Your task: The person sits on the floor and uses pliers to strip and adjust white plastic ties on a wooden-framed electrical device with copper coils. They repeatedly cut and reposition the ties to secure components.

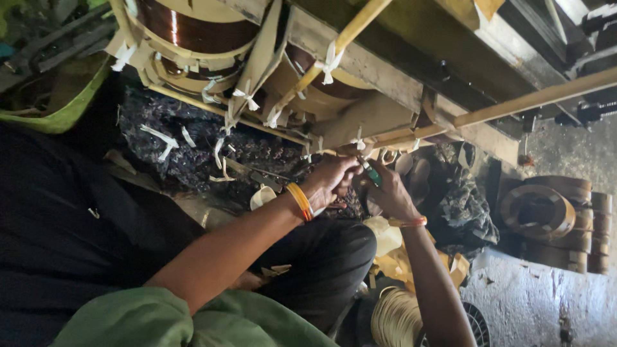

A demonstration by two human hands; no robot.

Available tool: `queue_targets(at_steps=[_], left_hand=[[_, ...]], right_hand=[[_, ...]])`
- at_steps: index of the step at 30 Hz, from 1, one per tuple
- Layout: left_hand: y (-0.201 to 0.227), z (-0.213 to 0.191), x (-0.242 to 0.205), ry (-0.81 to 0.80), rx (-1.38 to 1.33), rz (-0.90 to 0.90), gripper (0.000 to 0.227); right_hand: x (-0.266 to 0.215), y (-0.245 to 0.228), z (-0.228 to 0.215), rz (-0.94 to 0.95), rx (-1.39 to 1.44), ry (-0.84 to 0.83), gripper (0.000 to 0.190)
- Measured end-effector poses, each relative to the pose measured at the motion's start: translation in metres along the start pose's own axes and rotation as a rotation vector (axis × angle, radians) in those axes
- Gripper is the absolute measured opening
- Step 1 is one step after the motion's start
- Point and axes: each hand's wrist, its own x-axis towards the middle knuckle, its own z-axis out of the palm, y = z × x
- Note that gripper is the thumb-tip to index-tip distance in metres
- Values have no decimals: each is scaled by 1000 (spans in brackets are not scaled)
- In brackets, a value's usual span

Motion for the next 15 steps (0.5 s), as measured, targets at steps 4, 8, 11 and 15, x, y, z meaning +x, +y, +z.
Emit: queue_targets(at_steps=[4, 8, 11, 15], left_hand=[[5, 2, -9, 135, 177, 100, 25], [4, 4, -28, 124, 267, 283, 27], [0, 9, -30, 112, 52, 154, 24], [0, 6, -27, 210, 172, 170, 23]], right_hand=[[-5, 15, 10, 142, -95, 19, 37], [-6, 17, 23, 311, 362, -78, 25], [-11, 2, 21, 69, 253, 26, 27], [-9, -32, 20, 49, 95, 79, 28]])
